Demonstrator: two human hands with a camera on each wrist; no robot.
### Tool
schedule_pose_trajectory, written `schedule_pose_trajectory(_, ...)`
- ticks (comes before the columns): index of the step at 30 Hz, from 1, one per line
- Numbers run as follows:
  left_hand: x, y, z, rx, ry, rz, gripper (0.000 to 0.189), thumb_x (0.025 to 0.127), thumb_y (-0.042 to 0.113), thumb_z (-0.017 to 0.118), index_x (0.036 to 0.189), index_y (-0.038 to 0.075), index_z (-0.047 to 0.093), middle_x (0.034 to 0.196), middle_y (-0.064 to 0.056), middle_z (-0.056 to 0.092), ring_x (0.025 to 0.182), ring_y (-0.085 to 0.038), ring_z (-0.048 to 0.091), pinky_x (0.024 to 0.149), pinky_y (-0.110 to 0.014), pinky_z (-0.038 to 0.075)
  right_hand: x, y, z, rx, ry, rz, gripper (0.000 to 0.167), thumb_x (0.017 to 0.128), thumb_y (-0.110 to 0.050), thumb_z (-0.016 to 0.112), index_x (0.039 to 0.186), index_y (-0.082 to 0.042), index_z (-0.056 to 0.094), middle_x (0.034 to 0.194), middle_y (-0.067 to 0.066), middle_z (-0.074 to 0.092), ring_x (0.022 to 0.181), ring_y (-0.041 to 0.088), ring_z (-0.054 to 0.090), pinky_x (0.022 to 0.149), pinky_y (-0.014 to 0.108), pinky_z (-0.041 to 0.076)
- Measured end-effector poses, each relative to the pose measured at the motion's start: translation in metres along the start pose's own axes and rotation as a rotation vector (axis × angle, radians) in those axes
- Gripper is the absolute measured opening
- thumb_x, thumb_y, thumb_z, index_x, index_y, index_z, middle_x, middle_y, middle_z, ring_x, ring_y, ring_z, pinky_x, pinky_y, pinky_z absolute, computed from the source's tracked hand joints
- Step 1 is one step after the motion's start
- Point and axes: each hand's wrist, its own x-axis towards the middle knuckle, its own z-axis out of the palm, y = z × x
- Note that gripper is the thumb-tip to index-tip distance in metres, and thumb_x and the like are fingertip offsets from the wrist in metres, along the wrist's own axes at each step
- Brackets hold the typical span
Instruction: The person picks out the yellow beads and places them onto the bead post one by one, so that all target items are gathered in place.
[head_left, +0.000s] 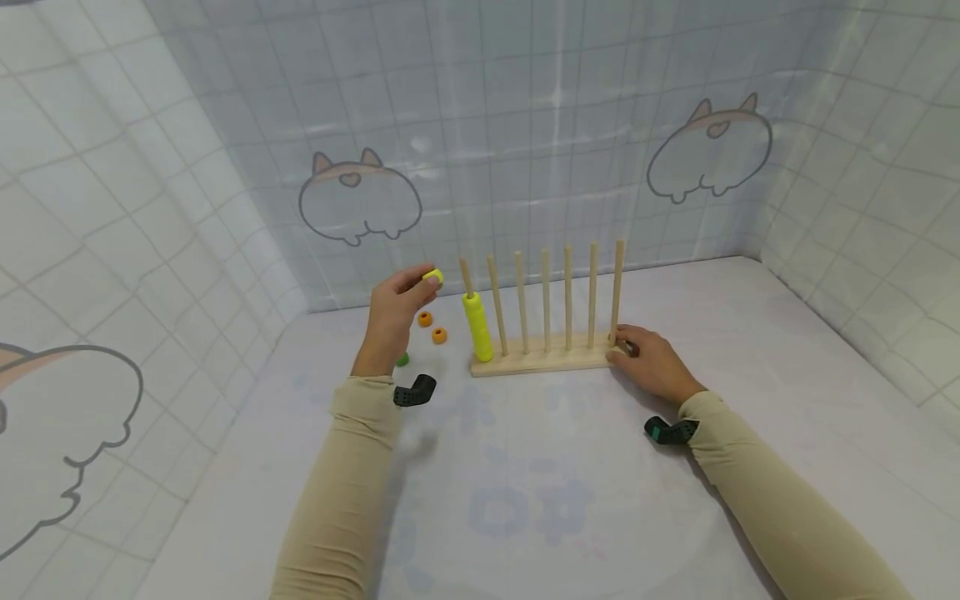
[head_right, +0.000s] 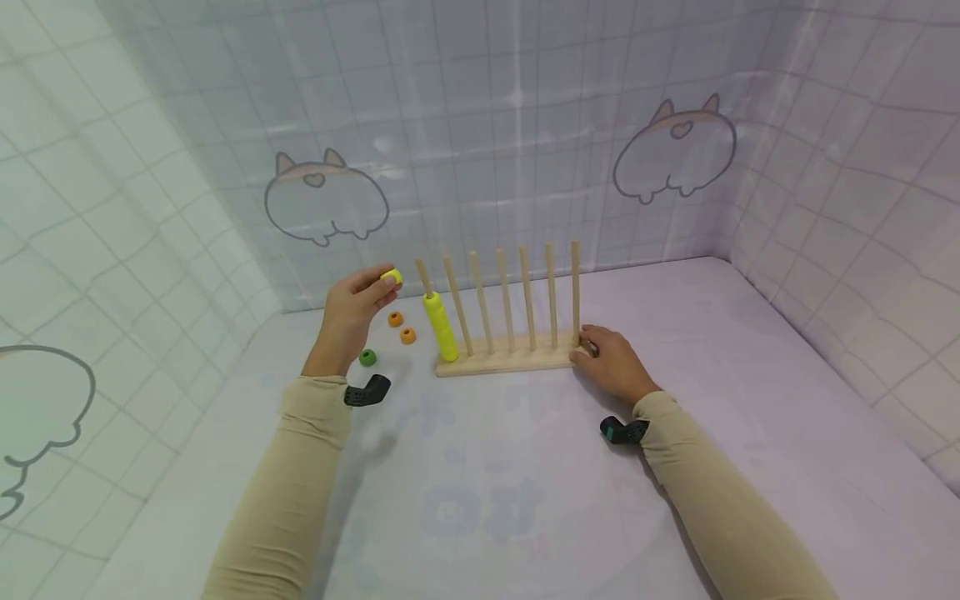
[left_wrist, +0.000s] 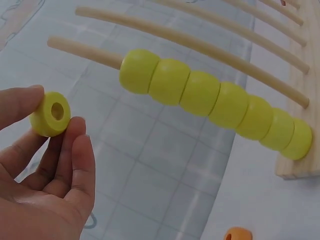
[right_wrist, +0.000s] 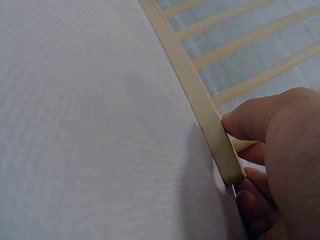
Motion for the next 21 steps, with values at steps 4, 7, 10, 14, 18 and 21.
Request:
schedule_pose_trajectory(4, 0.0009, 0.0018, 0.0014, -0.018, -0.006, 0.01, 0.042, 0.095, 0.024, 0.073, 0.133, 0.008, 0.064, 0.122, -0.012, 0.063, 0.115, -0.025, 0.061, 0.1, -0.029, 0.05, -0.0005, -0.0008, 0.0001, 0.016, -0.005, -0.004, 0.048, 0.1, -0.022, 0.064, 0.138, 0.005, 0.056, 0.148, 0.023, 0.047, 0.135, 0.045, 0.043, 0.108, 0.058, 0.039)
schedule_pose_trajectory(7, 0.0008, 0.0038, 0.0027, -0.022, 0.001, 0.007, 0.042, 0.094, 0.024, 0.073, 0.132, 0.008, 0.065, 0.122, -0.011, 0.063, 0.114, -0.024, 0.061, 0.1, -0.031, 0.05, -0.0008, -0.0015, -0.0001, 0.015, -0.006, -0.003, 0.048, 0.1, -0.022, 0.064, 0.138, 0.005, 0.056, 0.148, 0.024, 0.046, 0.135, 0.045, 0.042, 0.108, 0.059, 0.038)
schedule_pose_trajectory(10, 0.0002, 0.0056, 0.0039, -0.03, 0.008, -0.002, 0.04, 0.095, 0.023, 0.073, 0.131, 0.008, 0.065, 0.122, -0.011, 0.063, 0.113, -0.023, 0.062, 0.101, -0.031, 0.05, -0.0006, -0.0013, 0.0005, 0.012, -0.005, 0.003, 0.047, 0.1, -0.022, 0.064, 0.137, 0.005, 0.056, 0.148, 0.024, 0.046, 0.135, 0.046, 0.042, 0.109, 0.06, 0.037)
schedule_pose_trajectory(14, 0.0002, 0.0079, 0.0055, -0.028, 0.01, -0.007, 0.041, 0.095, 0.023, 0.073, 0.131, 0.007, 0.065, 0.123, -0.011, 0.063, 0.113, -0.022, 0.062, 0.1, -0.03, 0.05, 0.0002, -0.0003, 0.0013, 0.012, -0.01, 0.018, 0.047, 0.1, -0.022, 0.064, 0.138, 0.004, 0.056, 0.149, 0.023, 0.046, 0.135, 0.046, 0.042, 0.109, 0.059, 0.037)
schedule_pose_trajectory(18, 0.0008, 0.0092, 0.0057, -0.018, 0.007, -0.002, 0.039, 0.095, 0.021, 0.072, 0.131, 0.008, 0.065, 0.124, -0.011, 0.063, 0.114, -0.024, 0.062, 0.101, -0.03, 0.05, 0.0007, 0.002, 0.0016, 0.012, -0.02, 0.032, 0.048, 0.099, -0.022, 0.064, 0.139, 0.004, 0.056, 0.15, 0.022, 0.045, 0.136, 0.044, 0.041, 0.11, 0.059, 0.037)
schedule_pose_trajectory(21, 0.0004, 0.0099, 0.005, 0.005, -0.006, 0.001, 0.039, 0.095, 0.019, 0.072, 0.132, 0.009, 0.065, 0.127, -0.01, 0.061, 0.118, -0.027, 0.06, 0.103, -0.032, 0.048, 0.0007, 0.003, 0.0013, 0.004, -0.022, 0.035, 0.048, 0.099, -0.022, 0.064, 0.139, 0.004, 0.055, 0.15, 0.022, 0.045, 0.137, 0.044, 0.04, 0.11, 0.058, 0.036)
